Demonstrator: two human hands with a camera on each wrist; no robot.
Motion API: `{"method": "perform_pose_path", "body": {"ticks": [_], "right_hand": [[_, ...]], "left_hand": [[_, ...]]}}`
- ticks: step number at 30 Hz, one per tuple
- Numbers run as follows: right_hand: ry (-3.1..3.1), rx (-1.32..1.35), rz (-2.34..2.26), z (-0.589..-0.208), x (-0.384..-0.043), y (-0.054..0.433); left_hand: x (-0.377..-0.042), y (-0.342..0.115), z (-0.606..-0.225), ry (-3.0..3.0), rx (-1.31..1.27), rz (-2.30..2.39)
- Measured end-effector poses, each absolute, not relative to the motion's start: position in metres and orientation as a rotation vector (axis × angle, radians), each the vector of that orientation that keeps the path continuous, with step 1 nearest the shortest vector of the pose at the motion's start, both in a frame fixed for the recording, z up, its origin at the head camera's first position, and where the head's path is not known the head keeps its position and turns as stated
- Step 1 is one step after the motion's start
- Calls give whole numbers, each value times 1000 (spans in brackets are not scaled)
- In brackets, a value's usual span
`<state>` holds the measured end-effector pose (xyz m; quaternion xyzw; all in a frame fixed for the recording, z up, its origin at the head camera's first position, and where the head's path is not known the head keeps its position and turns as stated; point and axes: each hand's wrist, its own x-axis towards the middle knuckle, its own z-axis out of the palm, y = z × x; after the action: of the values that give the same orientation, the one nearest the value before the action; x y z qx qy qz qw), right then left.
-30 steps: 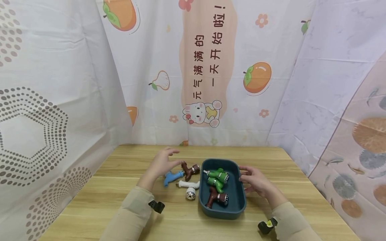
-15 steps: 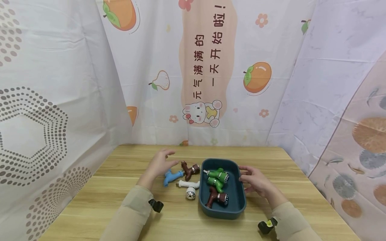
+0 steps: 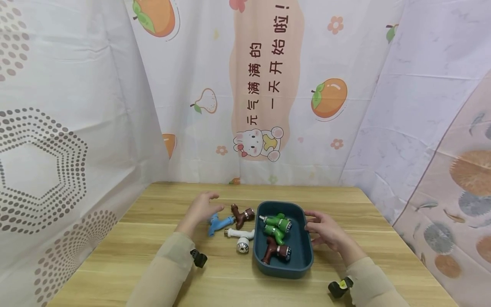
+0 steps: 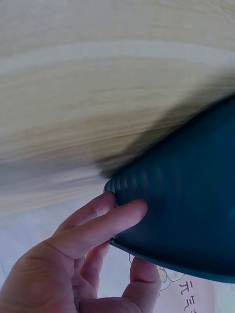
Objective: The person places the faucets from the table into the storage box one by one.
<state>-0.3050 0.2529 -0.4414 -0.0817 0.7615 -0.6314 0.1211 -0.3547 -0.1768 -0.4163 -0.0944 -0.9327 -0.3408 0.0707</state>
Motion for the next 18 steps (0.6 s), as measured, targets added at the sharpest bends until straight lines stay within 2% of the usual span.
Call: {"method": "perform_pose_path", "body": {"ticks": [18], "right_hand": [[2227, -234, -1843, -442, -306, 254]], "left_hand": [[-365, -177, -432, -2924, -234, -1009]]}}
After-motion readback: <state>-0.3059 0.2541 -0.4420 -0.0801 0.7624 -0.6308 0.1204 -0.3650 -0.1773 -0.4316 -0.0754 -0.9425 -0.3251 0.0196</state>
